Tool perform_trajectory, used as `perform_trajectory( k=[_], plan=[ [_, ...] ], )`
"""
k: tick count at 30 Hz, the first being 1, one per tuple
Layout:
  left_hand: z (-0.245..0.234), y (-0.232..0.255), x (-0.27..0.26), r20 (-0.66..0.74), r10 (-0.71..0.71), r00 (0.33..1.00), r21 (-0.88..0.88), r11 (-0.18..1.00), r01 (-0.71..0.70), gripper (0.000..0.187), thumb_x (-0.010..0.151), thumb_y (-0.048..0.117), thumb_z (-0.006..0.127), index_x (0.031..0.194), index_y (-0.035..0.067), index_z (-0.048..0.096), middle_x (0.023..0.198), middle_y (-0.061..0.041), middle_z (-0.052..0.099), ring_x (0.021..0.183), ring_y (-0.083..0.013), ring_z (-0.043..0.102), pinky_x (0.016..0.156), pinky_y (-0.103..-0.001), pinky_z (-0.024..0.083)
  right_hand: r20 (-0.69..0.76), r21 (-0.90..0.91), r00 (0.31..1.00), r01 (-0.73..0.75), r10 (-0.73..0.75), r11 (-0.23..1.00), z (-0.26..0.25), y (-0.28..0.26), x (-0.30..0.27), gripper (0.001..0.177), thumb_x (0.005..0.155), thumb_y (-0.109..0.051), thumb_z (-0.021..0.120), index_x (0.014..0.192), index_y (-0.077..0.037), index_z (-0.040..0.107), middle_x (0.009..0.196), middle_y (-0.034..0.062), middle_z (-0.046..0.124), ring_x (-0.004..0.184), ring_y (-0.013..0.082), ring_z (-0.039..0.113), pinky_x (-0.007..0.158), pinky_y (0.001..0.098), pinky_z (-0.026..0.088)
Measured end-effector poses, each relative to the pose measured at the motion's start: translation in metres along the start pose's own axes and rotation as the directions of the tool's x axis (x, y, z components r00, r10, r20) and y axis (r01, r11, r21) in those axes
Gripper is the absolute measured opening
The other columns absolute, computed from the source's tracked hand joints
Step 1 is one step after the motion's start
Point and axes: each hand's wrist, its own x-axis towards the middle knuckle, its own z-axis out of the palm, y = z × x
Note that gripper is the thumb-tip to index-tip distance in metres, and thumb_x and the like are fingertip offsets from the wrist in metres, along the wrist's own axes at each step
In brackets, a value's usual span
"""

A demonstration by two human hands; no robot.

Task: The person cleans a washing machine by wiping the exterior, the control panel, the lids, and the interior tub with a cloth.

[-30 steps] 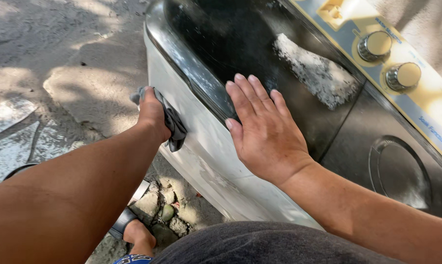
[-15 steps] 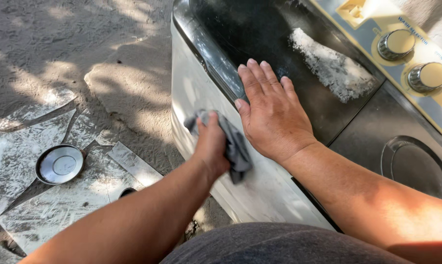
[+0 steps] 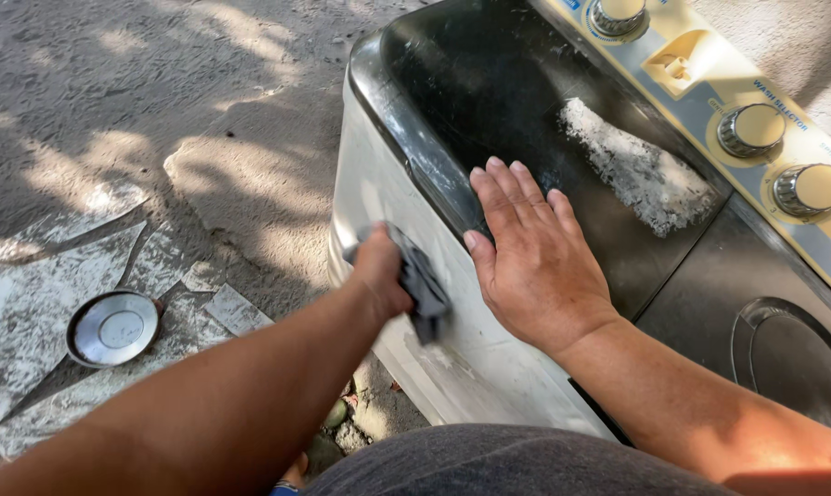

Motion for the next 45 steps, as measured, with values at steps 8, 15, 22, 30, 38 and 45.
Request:
perform_trajectory(
  k=[8, 15, 22, 30, 38, 45],
  plan=[
    [0.027, 0.106, -0.04, -0.041, 0.331, 0.943, 0.31, 0.901, -0.303, 0.065, 0.101, 0.05, 0.039, 0.16, 0.04, 0.014, 0.148, -0.01, 0.049, 0.124, -0.0303, 0.06, 0.098, -0.057, 0.052, -0.009, -0.03, 0.998, -0.056, 0.056, 0.998, -0.006, -0.008, 0.003, 0.057, 0.099, -0.033, 0.053, 0.15, -0.011, 0.041, 0.157, 0.0127, 0.042, 0.148, 0.031, 0.034, 0.118, 0.0527, 0.025],
    [0.034, 0.149, -0.07, 0.167, 0.309, 0.936, 0.488, 0.799, -0.351, 0.068, 0.098, 0.05, 0.042, 0.161, 0.038, 0.02, 0.147, -0.018, 0.051, 0.122, -0.0315, 0.062, 0.093, -0.05, 0.057, -0.01, -0.045, 0.992, -0.13, 0.129, 0.991, -0.006, -0.013, 0.008, 0.057, 0.096, -0.036, 0.054, 0.148, -0.014, 0.044, 0.156, 0.0091, 0.044, 0.147, 0.0273, 0.036, 0.118, 0.0512, 0.028],
    [0.028, 0.16, -0.044, 0.258, 0.452, 0.854, 0.556, 0.653, -0.514, 0.068, 0.096, 0.049, 0.048, 0.159, 0.03, 0.03, 0.143, -0.016, 0.055, 0.119, -0.0285, 0.062, 0.092, -0.04, 0.055, 0.003, -0.105, 0.985, -0.173, 0.174, 0.979, -0.001, -0.014, 0.016, 0.062, 0.096, -0.04, 0.052, 0.151, -0.015, 0.04, 0.157, 0.0103, 0.041, 0.147, 0.0296, 0.034, 0.115, 0.054, 0.028],
    [0.049, 0.157, -0.042, 0.659, 0.628, 0.414, 0.586, -0.084, -0.806, 0.061, 0.1, 0.042, 0.058, 0.154, 0.02, 0.04, 0.152, -0.022, 0.045, 0.136, -0.0344, 0.051, 0.111, -0.039, 0.042, 0.037, -0.138, 0.955, -0.288, 0.295, 0.948, 0.014, -0.019, 0.052, 0.069, 0.098, -0.048, 0.045, 0.153, -0.009, 0.032, 0.166, 0.0131, 0.031, 0.149, 0.035, 0.024, 0.114, 0.0551, 0.023],
    [0.133, 0.169, -0.083, 0.816, 0.152, 0.558, 0.414, -0.827, -0.38, 0.056, 0.094, 0.061, 0.057, 0.144, 0.036, 0.054, 0.159, -0.017, 0.04, 0.15, -0.0365, 0.029, 0.112, -0.061, 0.026, 0.078, 0.039, 0.824, -0.564, 0.561, 0.825, 0.01, -0.013, 0.069, 0.073, 0.1, -0.054, 0.029, 0.163, -0.017, 0.022, 0.167, 0.0099, 0.019, 0.154, 0.028, 0.012, 0.119, 0.0511, 0.012],
    [0.182, 0.221, -0.037, 0.63, 0.23, 0.742, 0.692, -0.599, -0.402, 0.066, 0.094, 0.063, 0.048, 0.153, 0.036, 0.043, 0.154, -0.016, 0.045, 0.137, -0.0346, 0.05, 0.11, -0.043, 0.043, 0.251, -0.075, 0.739, -0.628, 0.625, 0.774, 0.016, -0.002, 0.125, 0.081, 0.095, -0.062, 0.028, 0.163, -0.021, 0.011, 0.17, 0.0102, 0.005, 0.156, 0.0307, -0.003, 0.115, 0.0546, 0.004]
  ],
)
